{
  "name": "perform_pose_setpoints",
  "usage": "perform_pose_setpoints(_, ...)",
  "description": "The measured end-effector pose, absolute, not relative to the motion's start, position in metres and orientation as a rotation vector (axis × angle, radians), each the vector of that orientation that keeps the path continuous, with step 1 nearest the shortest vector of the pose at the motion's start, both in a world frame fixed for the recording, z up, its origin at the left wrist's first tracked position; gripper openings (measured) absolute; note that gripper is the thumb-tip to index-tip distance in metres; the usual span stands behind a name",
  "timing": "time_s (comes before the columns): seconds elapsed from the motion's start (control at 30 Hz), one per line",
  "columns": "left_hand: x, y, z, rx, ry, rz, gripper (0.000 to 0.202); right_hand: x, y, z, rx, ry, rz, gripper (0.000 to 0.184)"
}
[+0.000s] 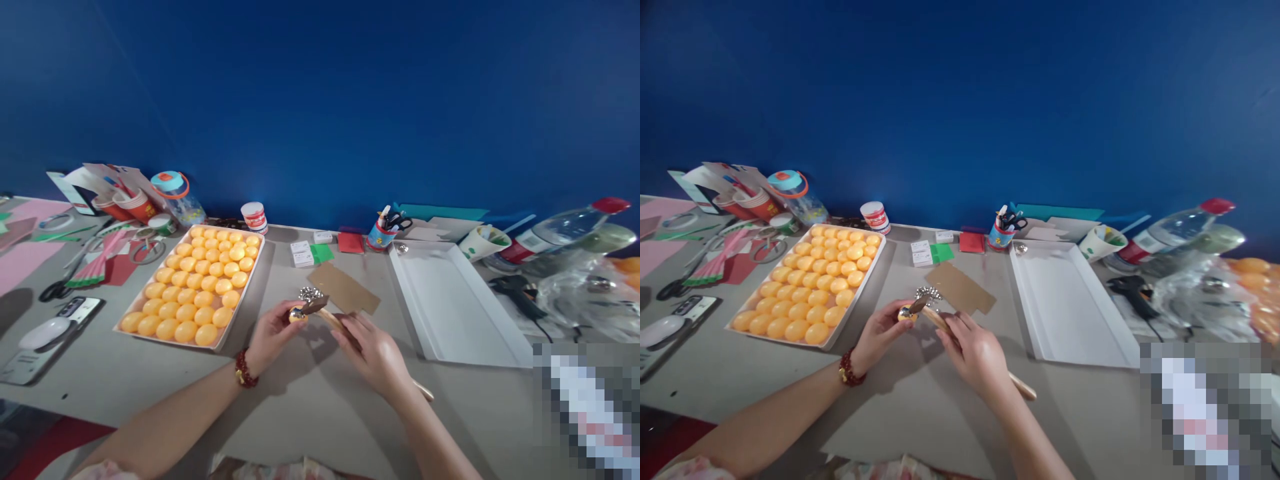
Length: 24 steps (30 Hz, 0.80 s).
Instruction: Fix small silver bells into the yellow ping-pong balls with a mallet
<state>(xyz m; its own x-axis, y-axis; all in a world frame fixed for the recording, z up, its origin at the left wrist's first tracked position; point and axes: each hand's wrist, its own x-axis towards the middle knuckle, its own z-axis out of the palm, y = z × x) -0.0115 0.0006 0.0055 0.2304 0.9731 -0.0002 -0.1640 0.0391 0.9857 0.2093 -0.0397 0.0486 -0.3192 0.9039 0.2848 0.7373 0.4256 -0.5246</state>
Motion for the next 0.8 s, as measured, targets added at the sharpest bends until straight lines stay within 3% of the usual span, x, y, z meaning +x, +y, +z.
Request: perform_pose_setpoints(0.8, -0.015, 0.001, -0.006, 1.419, 0.938, 1.145, 0.031, 0.202, -0.044, 0.051, -1.413, -2.143, 0.401, 0.021)
